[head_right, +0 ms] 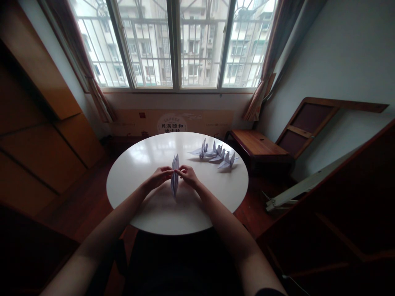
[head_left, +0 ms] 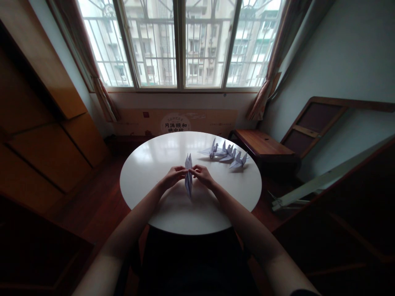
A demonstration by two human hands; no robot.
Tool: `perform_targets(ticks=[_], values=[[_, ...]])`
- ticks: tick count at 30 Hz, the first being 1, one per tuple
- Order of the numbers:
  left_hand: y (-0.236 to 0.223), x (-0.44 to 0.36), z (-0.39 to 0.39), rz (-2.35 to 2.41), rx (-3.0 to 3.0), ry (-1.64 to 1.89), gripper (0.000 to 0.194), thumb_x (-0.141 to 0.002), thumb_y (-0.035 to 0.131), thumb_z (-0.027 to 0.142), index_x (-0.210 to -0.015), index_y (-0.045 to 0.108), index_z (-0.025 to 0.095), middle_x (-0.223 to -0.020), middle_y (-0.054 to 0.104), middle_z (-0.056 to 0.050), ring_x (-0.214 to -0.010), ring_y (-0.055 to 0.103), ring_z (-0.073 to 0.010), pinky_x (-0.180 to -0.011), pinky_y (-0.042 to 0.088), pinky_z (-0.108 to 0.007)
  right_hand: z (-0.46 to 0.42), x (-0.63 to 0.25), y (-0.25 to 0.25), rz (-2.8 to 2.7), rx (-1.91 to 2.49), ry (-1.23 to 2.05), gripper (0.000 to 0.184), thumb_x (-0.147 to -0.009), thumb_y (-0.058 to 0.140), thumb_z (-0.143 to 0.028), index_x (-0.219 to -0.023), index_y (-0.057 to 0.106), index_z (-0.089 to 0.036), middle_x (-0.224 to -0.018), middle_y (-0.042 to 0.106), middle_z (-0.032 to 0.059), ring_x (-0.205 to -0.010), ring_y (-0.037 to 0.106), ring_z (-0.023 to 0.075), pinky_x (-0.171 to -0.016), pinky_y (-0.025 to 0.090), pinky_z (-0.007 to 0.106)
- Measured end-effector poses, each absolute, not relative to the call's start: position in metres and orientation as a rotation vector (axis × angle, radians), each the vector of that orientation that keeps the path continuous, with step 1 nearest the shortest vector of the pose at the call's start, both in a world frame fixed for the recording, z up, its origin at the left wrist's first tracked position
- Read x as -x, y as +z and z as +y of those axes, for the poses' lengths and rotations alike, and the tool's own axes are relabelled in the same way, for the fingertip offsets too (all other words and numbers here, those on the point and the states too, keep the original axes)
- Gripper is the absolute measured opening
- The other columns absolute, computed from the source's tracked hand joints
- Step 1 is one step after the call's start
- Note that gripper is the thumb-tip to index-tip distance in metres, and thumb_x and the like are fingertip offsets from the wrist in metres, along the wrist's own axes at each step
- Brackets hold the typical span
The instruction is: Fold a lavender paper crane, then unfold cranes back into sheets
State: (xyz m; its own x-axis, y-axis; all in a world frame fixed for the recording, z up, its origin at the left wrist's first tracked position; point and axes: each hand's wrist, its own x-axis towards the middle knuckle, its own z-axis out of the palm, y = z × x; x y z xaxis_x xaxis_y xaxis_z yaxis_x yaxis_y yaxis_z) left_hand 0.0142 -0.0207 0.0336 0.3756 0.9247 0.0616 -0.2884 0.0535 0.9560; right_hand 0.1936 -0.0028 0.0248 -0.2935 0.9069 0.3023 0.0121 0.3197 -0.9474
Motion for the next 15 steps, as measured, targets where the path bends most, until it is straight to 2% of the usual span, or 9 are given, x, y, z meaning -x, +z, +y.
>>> perform_targets(ticks=[5, 11, 15], values=[[0.034, -0.0131, -0.0213, 0.706, -1.152, 1.049, 0.032, -0.065, 0.083, 0.034, -0.078, 0.069, 0.008, -0.081, 0.071, -0.011, -0.077, 0.066, -0.0194, -0.078, 0.048, -0.033, -0.0077, -0.1929, 0.0299, -1.627, 0.83, 1.184, 0.046, -0.066, 0.07, -0.061, -0.073, 0.066, -0.015, -0.068, 0.065, 0.0036, -0.062, 0.06, 0.0139, -0.054, 0.047, 0.025], [0.0298, -0.0121, -0.0186, 0.72, -1.16, 1.052, 0.032, -0.065, 0.082, 0.034, -0.075, 0.069, 0.008, -0.073, 0.067, -0.008, -0.072, 0.064, -0.0162, -0.072, 0.046, -0.028, -0.0118, -0.1943, 0.0336, -1.647, 0.853, 1.233, 0.043, -0.06, 0.078, -0.054, -0.073, 0.066, -0.015, -0.066, 0.064, 0.0018, -0.06, 0.058, 0.0131, -0.056, 0.045, 0.025], [0.0293, -0.0124, -0.0186, 0.718, -1.169, 1.053, 0.033, -0.064, 0.082, 0.036, -0.075, 0.069, 0.008, -0.074, 0.067, -0.008, -0.073, 0.063, -0.0166, -0.073, 0.046, -0.028, -0.0111, -0.1959, 0.0325, -1.656, 0.844, 1.241, 0.042, -0.061, 0.078, -0.053, -0.073, 0.066, -0.015, -0.066, 0.064, 0.0016, -0.061, 0.058, 0.0134, -0.056, 0.044, 0.026]])
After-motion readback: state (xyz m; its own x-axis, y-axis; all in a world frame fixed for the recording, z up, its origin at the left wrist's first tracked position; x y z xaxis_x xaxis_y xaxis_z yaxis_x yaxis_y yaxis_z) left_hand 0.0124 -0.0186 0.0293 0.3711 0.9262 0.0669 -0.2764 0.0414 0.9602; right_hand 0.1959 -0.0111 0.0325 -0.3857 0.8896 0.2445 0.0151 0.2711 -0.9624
